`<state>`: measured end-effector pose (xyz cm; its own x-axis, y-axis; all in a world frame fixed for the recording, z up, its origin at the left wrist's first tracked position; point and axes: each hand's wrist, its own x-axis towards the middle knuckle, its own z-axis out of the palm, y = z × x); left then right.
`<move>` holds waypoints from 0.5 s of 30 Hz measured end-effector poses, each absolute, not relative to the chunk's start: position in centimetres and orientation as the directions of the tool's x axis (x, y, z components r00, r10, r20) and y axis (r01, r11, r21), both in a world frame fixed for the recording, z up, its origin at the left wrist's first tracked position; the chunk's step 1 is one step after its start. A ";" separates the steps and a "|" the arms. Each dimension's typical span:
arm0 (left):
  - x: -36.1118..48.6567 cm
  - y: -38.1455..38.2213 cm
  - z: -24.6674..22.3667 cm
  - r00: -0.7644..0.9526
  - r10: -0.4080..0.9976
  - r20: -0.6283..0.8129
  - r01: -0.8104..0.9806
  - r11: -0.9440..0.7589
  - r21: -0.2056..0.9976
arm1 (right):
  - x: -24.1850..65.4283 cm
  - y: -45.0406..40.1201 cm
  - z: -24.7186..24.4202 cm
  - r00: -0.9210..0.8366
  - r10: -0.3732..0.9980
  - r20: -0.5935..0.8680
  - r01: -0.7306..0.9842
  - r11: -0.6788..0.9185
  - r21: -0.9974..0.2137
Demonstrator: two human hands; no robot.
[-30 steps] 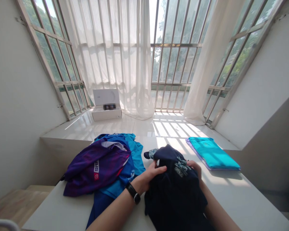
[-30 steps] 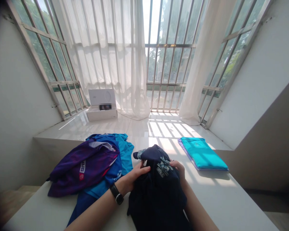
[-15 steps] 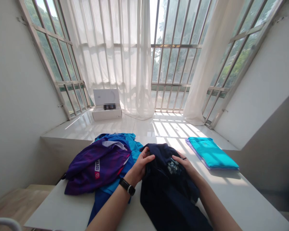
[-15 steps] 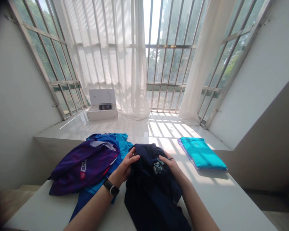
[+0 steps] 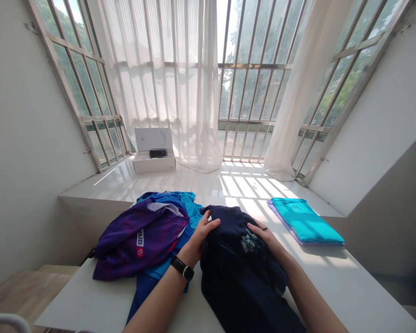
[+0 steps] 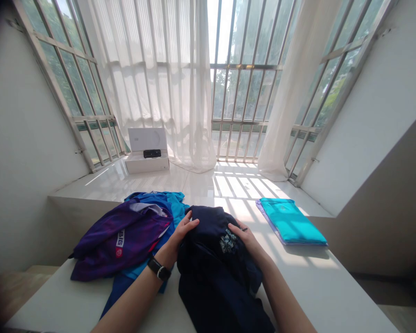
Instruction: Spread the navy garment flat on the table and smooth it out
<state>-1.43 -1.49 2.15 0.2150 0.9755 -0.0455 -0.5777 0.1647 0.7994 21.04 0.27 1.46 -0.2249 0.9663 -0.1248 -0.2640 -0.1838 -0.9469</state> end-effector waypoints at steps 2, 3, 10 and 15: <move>-1.5 -1.2 1.9 0.202 0.978 -0.053 -0.576 0.162 0.802 | 21.0 0.2 1.7 -0.218 0.968 -0.128 -0.265 -0.185 -0.946; -1.4 -1.1 1.8 0.199 0.979 -0.052 -0.575 0.160 0.803 | 21.0 0.2 1.9 -0.217 0.968 -0.129 -0.260 -0.184 -0.948; -1.1 -0.7 1.0 0.244 0.970 0.001 -0.566 0.142 0.812 | 21.0 0.5 1.3 -0.244 0.966 -0.091 -0.269 -0.158 -0.950; -1.2 0.0 0.2 0.251 0.968 0.017 -0.568 0.133 0.812 | 21.3 0.8 0.5 -0.259 0.963 -0.078 -0.239 -0.142 -0.960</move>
